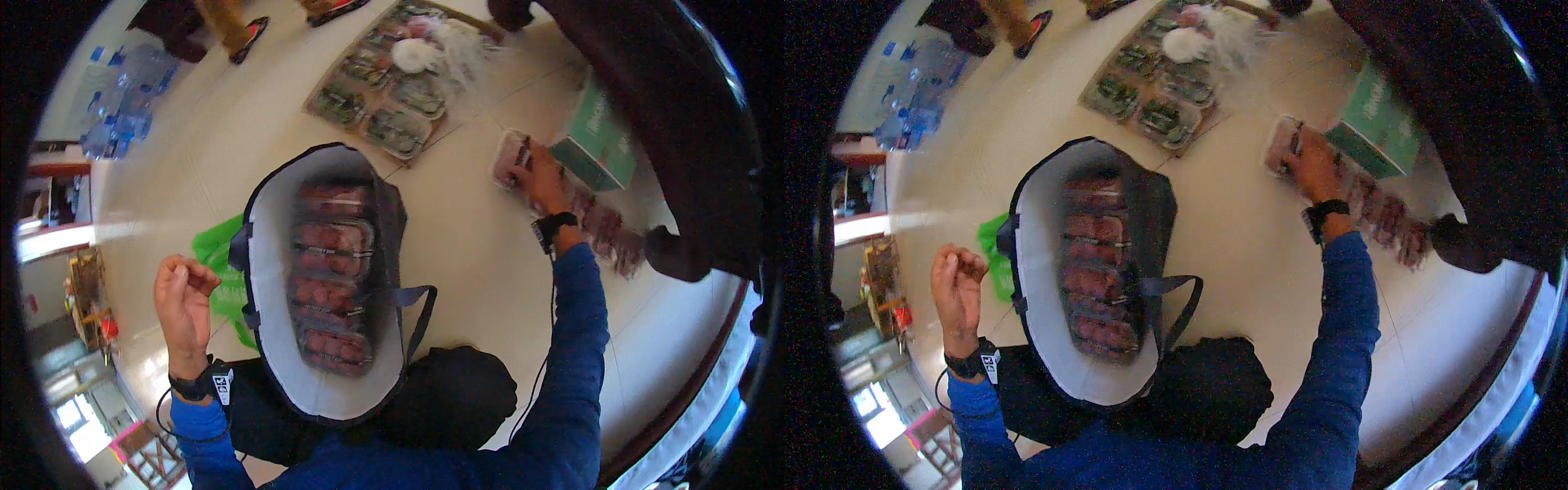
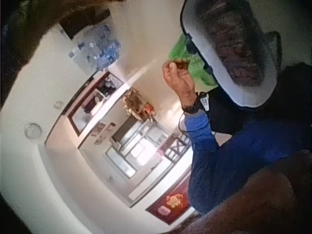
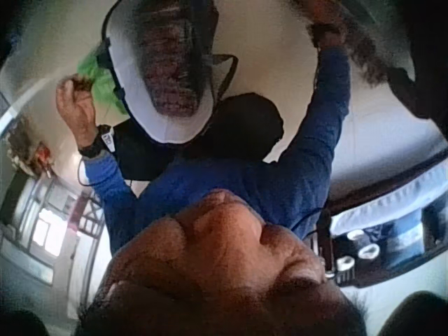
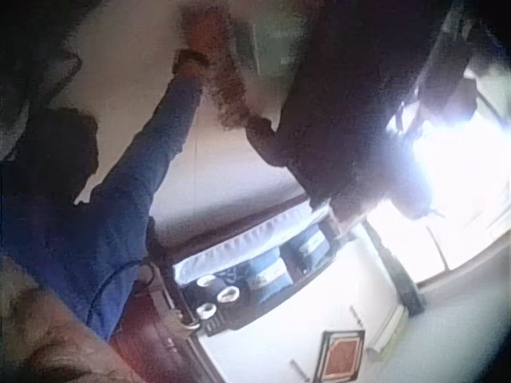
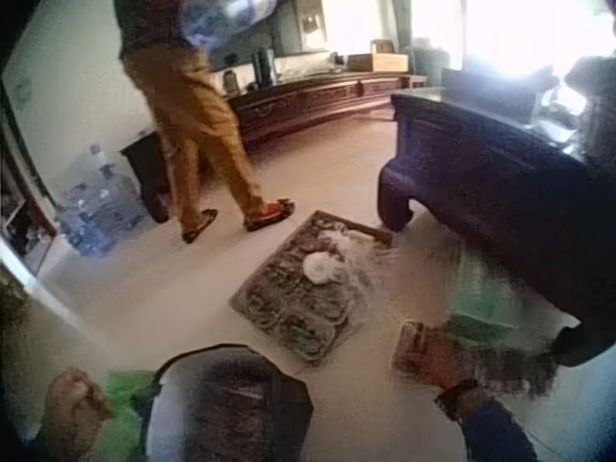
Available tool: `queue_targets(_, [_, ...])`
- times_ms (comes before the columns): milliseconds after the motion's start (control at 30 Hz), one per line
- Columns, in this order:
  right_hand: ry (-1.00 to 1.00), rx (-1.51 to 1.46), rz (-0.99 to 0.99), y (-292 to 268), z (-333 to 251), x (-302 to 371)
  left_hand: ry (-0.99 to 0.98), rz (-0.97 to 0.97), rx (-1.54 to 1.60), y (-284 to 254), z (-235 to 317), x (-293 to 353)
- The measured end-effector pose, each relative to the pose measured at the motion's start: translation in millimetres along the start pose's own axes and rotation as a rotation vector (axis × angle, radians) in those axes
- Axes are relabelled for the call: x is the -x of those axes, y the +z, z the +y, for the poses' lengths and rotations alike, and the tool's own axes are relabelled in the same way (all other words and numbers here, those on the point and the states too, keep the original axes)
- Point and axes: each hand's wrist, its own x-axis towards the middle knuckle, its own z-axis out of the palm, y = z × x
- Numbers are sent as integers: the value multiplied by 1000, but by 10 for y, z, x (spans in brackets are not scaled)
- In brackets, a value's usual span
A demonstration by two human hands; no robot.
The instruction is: The person packs prepackaged food containers into a black insulated bag and a green reusable bag, then folds a cardboard box. The person handles the containers one by one, places them into the bags, and finally folds the box flaps.
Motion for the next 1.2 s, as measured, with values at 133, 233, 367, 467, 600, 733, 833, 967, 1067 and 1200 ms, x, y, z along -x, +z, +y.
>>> queue_targets(133, [62, 82, -238, 35, -66, -339, -13, 24, -24, 27, -12, 101])
queue_targets(233, [-49, 271, -277, 176, -187, -346, -20, 25, -31, 73, -9, 116])
queue_targets(367, [-363, 170, -312, 459, -482, 66, -21, -6, -4, 155, 31, 94])
queue_targets(467, [-463, 73, -217, 571, -767, 666, -28, -23, 4, 186, 32, 76])
queue_targets(600, [-92, -107, -342, 496, -908, 1146, -42, -55, 6, 159, 7, 77])
queue_targets(733, [223, -182, -538, 406, -796, 1361, -48, -107, 19, 120, -16, 96])
queue_targets(833, [412, -348, -544, 421, -782, 1554, -39, -139, 40, 110, -9, 109])
queue_targets(967, [328, -258, -413, 455, -927, 1776, 4, -213, 62, 99, -2, 103])
queue_targets(1067, [357, -372, -381, 514, -1096, 1944, 9, -273, 105, 87, -13, 97])
queue_targets(1200, [556, -553, -468, 579, -1173, 2063, 5, -265, 68, 65, -65, 104])
